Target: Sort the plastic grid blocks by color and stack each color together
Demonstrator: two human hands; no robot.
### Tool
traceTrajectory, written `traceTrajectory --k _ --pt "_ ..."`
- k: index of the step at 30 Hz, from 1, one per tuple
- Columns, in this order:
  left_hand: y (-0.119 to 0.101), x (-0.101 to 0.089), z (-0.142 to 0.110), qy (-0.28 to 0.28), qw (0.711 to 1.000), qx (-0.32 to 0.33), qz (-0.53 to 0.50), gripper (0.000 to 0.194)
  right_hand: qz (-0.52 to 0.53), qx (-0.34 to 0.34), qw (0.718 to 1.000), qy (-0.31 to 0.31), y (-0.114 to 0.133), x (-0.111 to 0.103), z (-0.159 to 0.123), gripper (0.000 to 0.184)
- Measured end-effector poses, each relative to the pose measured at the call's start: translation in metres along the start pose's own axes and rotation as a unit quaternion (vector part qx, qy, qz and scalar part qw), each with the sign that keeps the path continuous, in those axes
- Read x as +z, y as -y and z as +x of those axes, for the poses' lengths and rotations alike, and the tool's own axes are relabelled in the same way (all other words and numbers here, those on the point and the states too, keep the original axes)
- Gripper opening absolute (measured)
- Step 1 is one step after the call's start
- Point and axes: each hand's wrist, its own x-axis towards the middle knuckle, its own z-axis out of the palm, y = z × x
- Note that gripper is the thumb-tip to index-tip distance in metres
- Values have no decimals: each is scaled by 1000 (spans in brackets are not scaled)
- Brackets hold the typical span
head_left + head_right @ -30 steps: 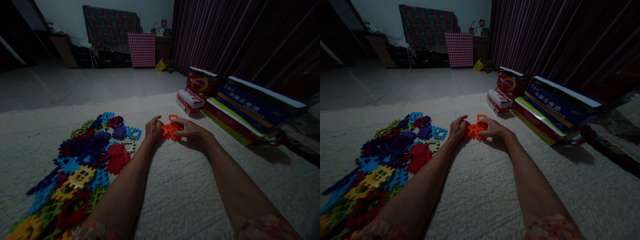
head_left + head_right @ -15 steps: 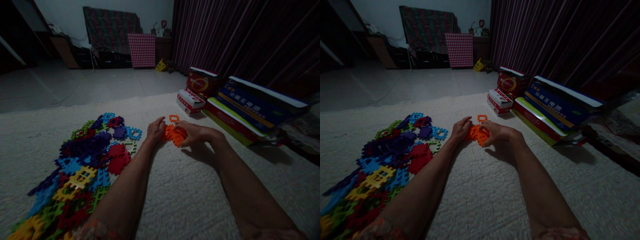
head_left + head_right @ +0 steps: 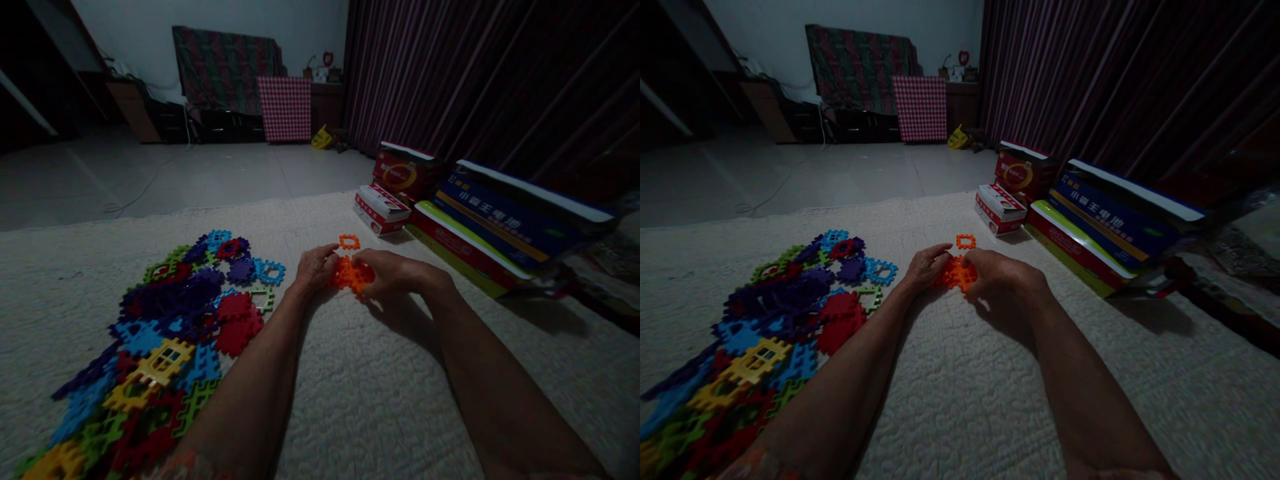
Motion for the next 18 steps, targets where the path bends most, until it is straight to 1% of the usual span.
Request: traceTrajectory --k 1,2,3,4,6,8,10,13,18 --pt "0 0 0 -2 1000 -3 -9 38 3 8 999 37 -3 -8 3 42" --pt "0 0 0 -3 1000 -9 -19 37 11 11 998 56 -7 -14 8 45" --pt "0 1 0 -5 999 -15 -33 37 21 10 999 44 -11 -18 14 45" --pt "1 1 0 -9 998 -23 -50 36 33 7 999 13 -15 -19 21 45" --pt "2 2 1 -33 994 -40 -96 37 44 8 997 -58 -25 -12 38 46" --pt "3 3 2 -76 984 -62 -150 37 34 19 993 -108 -34 4 56 47" --pt "4 4 4 -117 970 -88 -194 37 28 21 992 -123 -41 20 70 47" --pt "5 4 6 -147 956 -112 -226 35 22 21 991 -127 -48 35 79 48" --pt "9 6 6 -162 958 -98 -215 32 -16 37 994 -104 -52 38 77 44"
